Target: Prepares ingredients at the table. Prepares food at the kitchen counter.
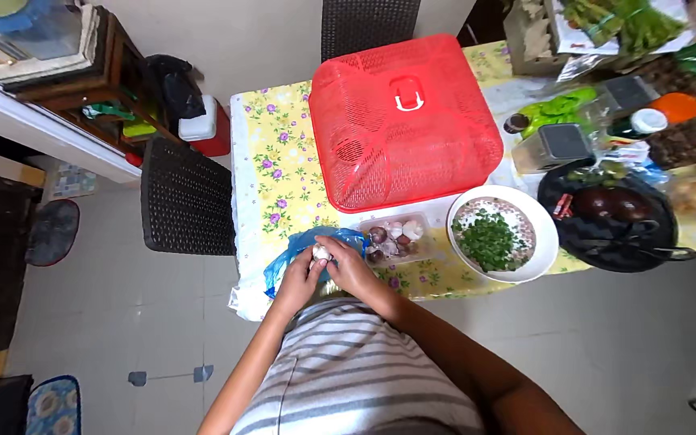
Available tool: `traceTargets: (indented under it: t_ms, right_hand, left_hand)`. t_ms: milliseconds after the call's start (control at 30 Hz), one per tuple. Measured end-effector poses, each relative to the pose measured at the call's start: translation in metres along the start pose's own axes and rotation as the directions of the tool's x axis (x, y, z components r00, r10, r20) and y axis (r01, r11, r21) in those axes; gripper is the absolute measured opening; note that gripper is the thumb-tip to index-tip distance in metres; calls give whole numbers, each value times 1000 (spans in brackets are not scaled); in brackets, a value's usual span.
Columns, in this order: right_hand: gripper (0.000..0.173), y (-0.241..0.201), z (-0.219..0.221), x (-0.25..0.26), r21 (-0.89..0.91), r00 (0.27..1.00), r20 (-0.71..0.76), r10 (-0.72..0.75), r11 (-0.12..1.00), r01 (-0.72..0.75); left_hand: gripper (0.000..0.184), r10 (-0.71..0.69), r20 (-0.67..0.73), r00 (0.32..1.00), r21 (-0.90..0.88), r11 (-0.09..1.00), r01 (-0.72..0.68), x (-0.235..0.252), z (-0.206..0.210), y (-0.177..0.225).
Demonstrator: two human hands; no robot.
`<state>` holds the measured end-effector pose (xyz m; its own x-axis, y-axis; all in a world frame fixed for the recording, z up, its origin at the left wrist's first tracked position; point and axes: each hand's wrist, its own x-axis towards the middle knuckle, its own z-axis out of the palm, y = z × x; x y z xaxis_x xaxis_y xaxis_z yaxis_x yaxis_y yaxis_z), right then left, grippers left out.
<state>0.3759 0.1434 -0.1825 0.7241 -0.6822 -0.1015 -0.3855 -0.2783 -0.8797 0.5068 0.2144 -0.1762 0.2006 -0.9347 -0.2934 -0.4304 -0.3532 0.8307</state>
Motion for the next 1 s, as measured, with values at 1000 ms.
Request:
traceTargets:
  t_ms: [1000]
  right_hand:
    - [45, -4, -8, 16, 113, 986, 74, 151, 981, -159]
  left_hand:
    - [44, 20, 16, 1000, 298, 954, -24, 6, -2, 4]
